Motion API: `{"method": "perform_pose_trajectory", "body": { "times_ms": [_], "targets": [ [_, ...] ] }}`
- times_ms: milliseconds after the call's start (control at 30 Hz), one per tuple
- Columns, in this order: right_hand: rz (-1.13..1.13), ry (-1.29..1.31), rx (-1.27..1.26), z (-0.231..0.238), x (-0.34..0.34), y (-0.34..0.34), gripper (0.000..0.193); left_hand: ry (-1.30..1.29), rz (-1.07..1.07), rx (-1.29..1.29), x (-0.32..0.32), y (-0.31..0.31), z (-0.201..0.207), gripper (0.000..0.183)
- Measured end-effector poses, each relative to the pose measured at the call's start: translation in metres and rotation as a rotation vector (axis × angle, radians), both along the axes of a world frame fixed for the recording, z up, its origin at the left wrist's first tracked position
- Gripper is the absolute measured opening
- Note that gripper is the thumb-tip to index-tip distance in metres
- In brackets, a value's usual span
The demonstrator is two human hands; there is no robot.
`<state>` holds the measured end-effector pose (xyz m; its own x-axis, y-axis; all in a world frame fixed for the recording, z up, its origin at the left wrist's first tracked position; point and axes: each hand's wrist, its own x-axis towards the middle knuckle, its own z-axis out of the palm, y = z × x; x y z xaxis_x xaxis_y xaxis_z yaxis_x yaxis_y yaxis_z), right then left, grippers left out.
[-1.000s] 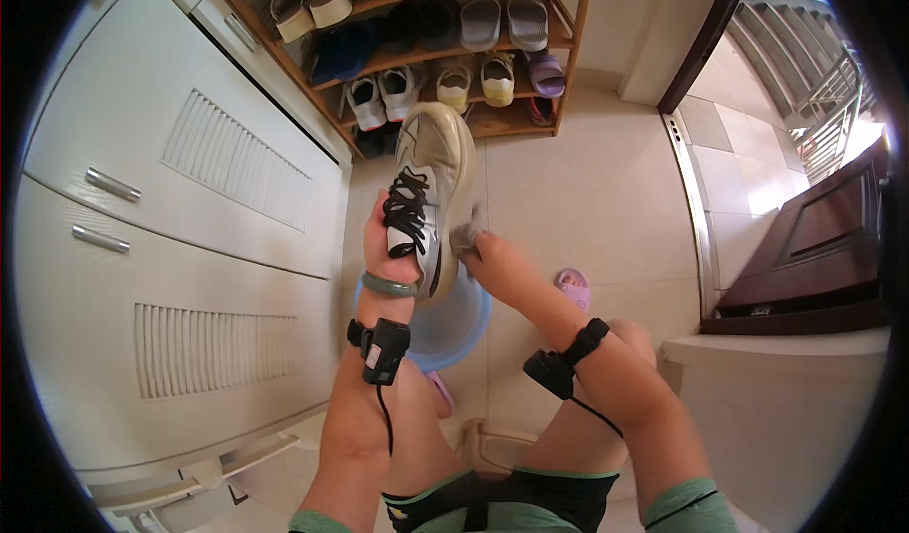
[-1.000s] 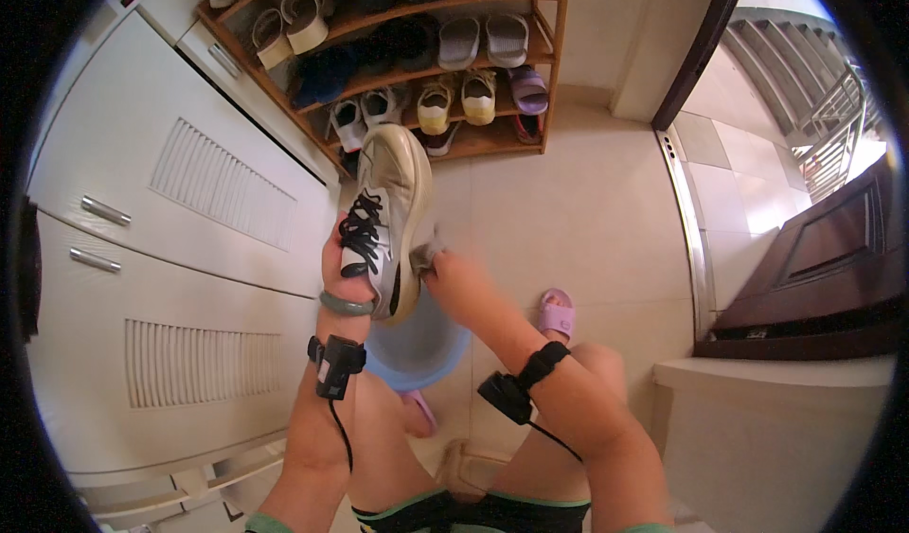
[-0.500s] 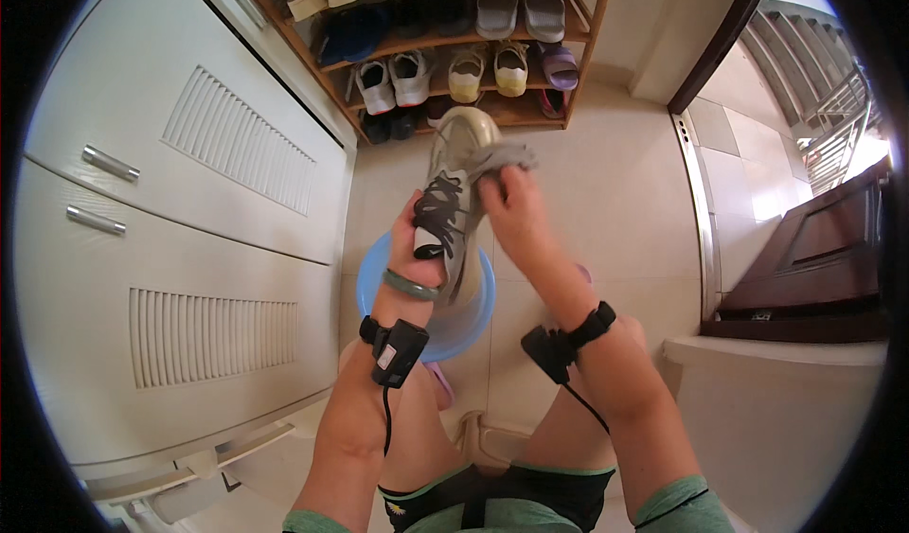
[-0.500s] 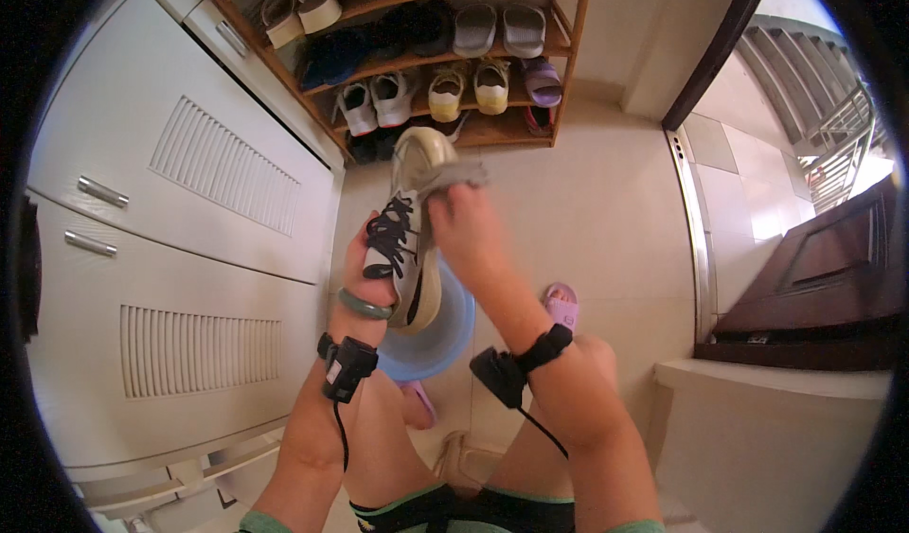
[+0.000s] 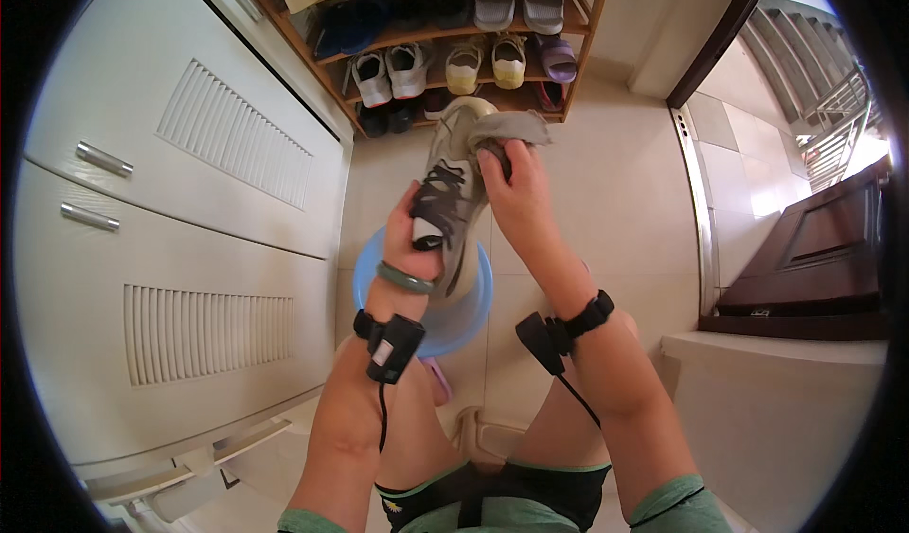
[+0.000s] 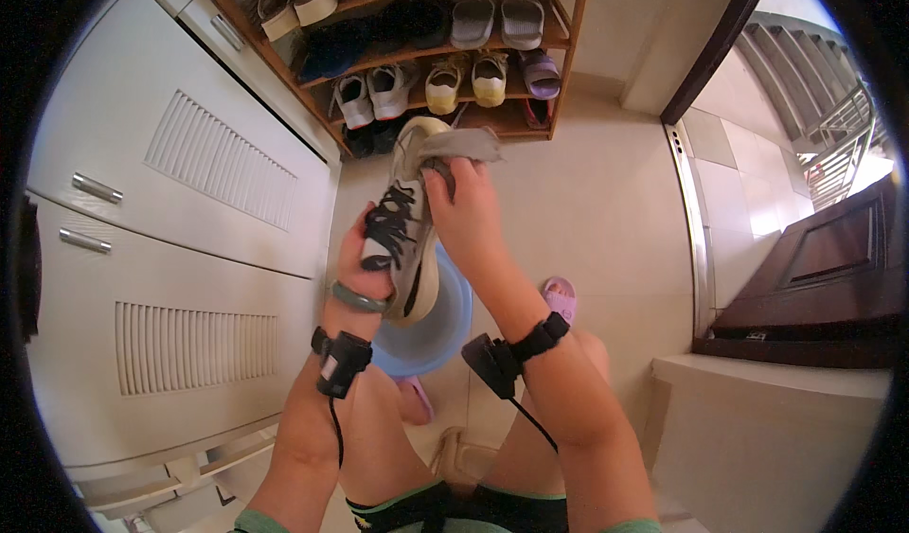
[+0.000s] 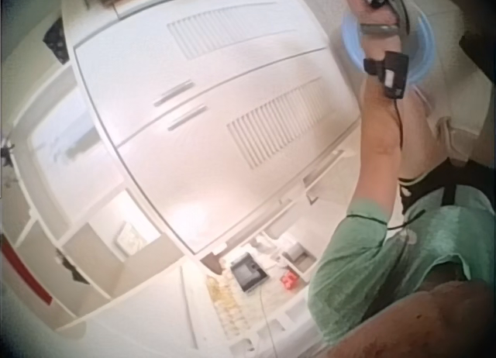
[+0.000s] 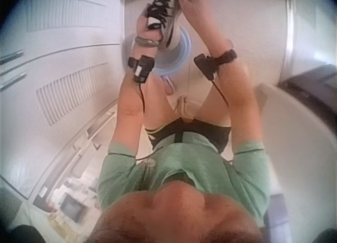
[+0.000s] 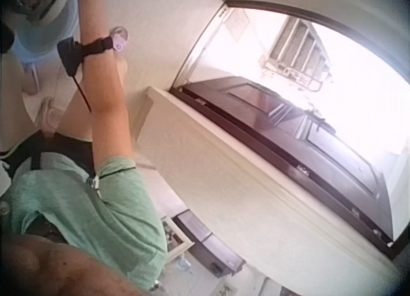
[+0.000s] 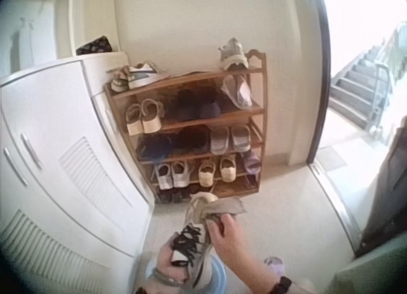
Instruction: The recorder is cleaning a shoe using a wet cloth and a bucket of water.
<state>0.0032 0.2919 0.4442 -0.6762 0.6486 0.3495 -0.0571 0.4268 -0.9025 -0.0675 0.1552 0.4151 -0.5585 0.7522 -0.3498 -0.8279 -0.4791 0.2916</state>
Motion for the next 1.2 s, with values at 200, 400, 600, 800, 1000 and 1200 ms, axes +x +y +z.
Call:
{"method": "perform_pose_trajectory", "body": {
  "times_ms": [200, 400, 600, 800, 1000, 1200],
  "targets": [
    [0.193, -0.202, -0.020, -0.019, 0.012, -0.005, 0.020, 0.012, 0.058, -0.077, -0.003, 0.001, -0.014, 0.030],
    [0.471, -0.337, -0.018, -0.060, 0.040, -0.031, 0.020, -0.104, 0.129, 0.182, -0.020, 0.003, -0.013, 0.018],
    [0.081, -0.011, -0.146, -0.024, 0.018, 0.018, 0.023, -0.017, 0.031, 0.261, -0.018, 0.004, -0.021, 0.019],
    [0.088, -0.021, 0.088, -0.022, 0.009, 0.015, 0.018, 0.113, 0.215, -0.035, -0.001, 0.003, -0.031, 0.021],
    [0.486, -0.271, 0.001, -0.047, 0.032, -0.014, 0.018, -0.028, 0.168, 0.183, -0.018, -0.005, -0.040, 0.017],
    [0.775, -0.392, 0.194, -0.071, 0.056, -0.032, 0.019, -0.063, 0.160, 0.302, -0.025, -0.008, -0.029, 0.017]
  ]
}}
